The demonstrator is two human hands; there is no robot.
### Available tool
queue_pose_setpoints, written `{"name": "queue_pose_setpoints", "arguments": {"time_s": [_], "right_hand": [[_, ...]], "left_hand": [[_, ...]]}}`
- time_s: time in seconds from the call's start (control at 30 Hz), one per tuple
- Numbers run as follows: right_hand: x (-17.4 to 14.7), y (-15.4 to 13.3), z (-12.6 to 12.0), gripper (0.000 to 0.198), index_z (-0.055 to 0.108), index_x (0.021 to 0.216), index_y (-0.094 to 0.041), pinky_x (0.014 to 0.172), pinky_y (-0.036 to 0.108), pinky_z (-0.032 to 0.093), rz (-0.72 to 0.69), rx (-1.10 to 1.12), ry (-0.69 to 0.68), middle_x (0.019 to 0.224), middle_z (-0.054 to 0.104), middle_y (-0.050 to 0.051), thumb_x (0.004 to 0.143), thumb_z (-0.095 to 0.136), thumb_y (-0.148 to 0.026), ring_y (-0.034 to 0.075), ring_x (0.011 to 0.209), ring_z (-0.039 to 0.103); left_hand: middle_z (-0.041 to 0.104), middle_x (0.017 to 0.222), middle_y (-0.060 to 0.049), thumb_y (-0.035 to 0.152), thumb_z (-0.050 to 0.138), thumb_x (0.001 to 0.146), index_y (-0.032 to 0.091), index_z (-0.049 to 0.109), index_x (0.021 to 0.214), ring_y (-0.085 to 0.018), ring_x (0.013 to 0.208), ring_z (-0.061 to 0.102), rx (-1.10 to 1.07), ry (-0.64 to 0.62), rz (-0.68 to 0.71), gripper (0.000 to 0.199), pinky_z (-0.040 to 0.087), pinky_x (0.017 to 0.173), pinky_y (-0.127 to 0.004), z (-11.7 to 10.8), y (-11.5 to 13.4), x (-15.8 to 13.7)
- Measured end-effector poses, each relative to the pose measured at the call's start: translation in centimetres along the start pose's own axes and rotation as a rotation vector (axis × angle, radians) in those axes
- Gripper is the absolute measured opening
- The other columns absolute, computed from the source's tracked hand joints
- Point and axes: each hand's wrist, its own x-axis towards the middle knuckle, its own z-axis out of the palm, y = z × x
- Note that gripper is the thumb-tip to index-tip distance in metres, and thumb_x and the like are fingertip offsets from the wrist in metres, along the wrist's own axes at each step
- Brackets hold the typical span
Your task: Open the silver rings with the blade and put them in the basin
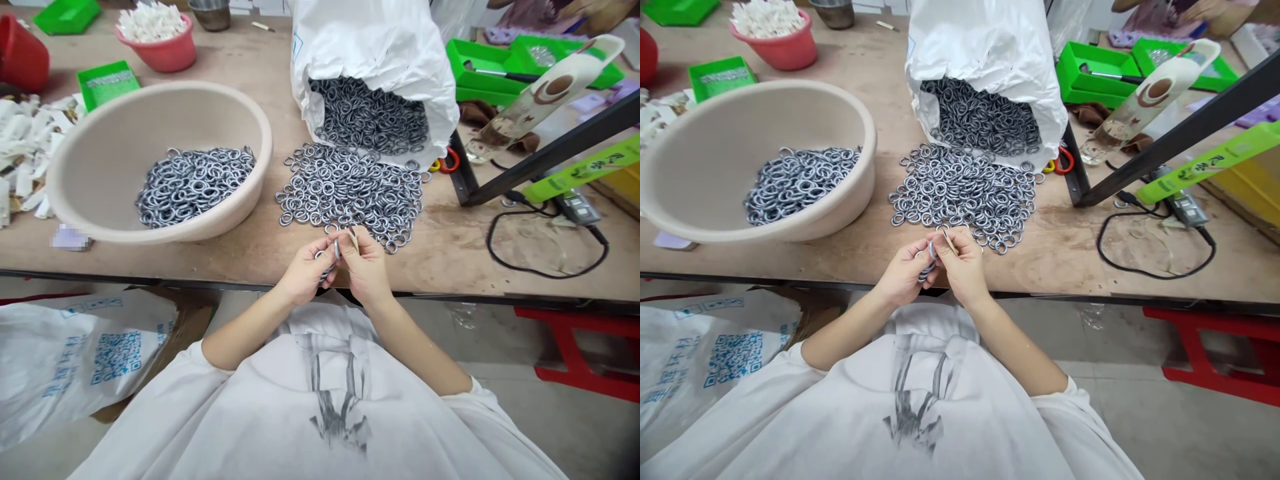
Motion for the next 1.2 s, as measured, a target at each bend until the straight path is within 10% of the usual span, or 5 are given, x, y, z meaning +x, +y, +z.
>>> {"name": "queue_pose_setpoints", "arguments": {"time_s": [0.13, 1.2], "right_hand": [[0.1, -0.6, -0.8, 0.032, 0.074, 0.096, -0.024, 0.077, 0.032, 0.051, -0.074, -0.022, -0.020, 0.086, 0.064, 0.002, 0.084, 0.070, -0.053, 0.017, 0.081, 0.060], [-1.3, -2.0, -2.6, 0.045, 0.043, 0.059, -0.020, 0.057, 0.028, 0.027, -0.321, -0.621, -0.158, 0.059, 0.046, -0.003, 0.091, 0.061, -0.045, 0.011, 0.058, 0.040]], "left_hand": [[0.048, 0.065, 0.006, 0.051, 0.078, 0.073, 0.016, 0.056, 0.080, -0.003, 0.043, 0.044, 0.031, 0.033, 0.028, 0.042, 0.031, 0.034, -0.015, -0.2, 0.7, 0.0], [0.046, 0.055, 0.007, 0.041, 0.076, 0.072, 0.018, 0.049, 0.070, -0.004, 0.037, 0.040, -0.056, -0.004, -0.094, 0.035, 0.027, 0.032, -0.016, -0.3, 1.1, -0.7]]}}
